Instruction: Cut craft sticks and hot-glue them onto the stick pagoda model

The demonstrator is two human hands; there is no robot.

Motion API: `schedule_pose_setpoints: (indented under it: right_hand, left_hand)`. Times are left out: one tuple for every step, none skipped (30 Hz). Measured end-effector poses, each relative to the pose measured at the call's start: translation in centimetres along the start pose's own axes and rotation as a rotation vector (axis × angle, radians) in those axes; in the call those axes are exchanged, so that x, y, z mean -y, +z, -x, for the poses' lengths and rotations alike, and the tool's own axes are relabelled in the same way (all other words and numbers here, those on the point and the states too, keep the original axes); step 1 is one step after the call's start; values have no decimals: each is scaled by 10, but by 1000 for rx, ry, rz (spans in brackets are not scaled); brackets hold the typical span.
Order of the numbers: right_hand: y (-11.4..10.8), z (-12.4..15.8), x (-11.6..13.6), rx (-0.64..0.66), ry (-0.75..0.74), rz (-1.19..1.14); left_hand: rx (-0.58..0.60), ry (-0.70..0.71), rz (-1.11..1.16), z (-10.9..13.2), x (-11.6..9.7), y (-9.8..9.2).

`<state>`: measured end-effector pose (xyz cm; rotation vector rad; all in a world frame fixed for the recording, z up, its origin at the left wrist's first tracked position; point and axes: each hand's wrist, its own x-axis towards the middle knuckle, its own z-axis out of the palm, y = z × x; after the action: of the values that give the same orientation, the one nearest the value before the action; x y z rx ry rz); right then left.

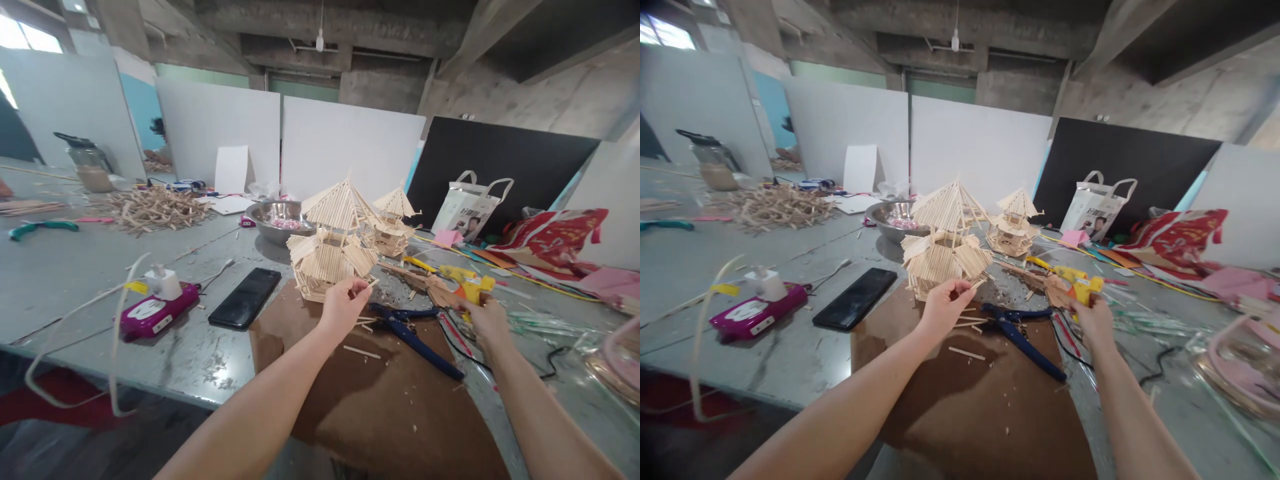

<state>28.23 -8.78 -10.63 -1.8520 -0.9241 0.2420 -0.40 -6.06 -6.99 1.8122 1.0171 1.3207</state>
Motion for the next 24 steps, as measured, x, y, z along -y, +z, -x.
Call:
schedule_pose_setpoints:
  right_hand:
    - [-1,4,5,2,-3,-36]
    - [-2,9,10,17,-16,-141]
    - [-3,16,17,50,-41,-218]
    - [-4,23,24,107,-69,-246]
    - [-5,31,32,166,-98,-240]
    - [-6,38,39,249,-129,-233]
    - [-6,45,46,331,-155,-216]
    - [-7,51,51,409,-177,-205]
    - [-6,57,55,445,-188,-219]
    - [-6,61,58,453,-189,-229]
    - [-6,64,60,461,-188,-237]
    - [-5,66,61,461,-192,-261]
    - [-4,68,61,442,-199,-292]
    - [-3,69,61,430,-204,-322]
    - [-2,70,61,423,-210,-352]
    - [-1,71,60,427,-216,-381]
    - [-1,73,60,446,-219,-408]
    - [0,74,60,472,-220,-433]
    - [1,75,61,501,-220,-451]
    - [2,77,61,527,-220,-461]
    - [3,79,62,545,-219,-465]
    - [4,80,63,555,-220,-463]
    - [5,81,64,556,-222,-461]
    - [6,82,65,548,-226,-463]
  left_hand:
    - [2,38,-55,1,0,0]
    - [5,77,-105,2,1,1]
    - [8,117,-152,3,2,1]
    - [10,154,-197,4,3,2]
    - [8,186,-241,5,5,2]
    - [1,214,-281,5,6,3]
    - [-7,237,-316,5,6,3]
    - [-14,256,-345,5,7,3]
    - [-17,272,-369,5,7,4]
    - [-16,283,-389,4,7,4]
    - [-15,289,-408,4,7,4]
    - [-13,293,-424,4,7,4]
    - [-11,296,-437,3,7,4]
    - [-13,299,-447,3,7,4]
    - [-17,303,-453,2,8,4]
    - [-22,308,-456,2,9,4]
    - [-26,313,-459,1,9,5]
    - [-30,318,-462,1,10,5]
    - [-33,320,-467,1,10,5]
    - [-34,322,-473,1,11,5]
    - [-35,324,-477,1,11,6]
    - [-36,326,-479,1,11,6]
    - [-36,328,-479,1,11,6]
    - [-36,331,-476,1,11,6]
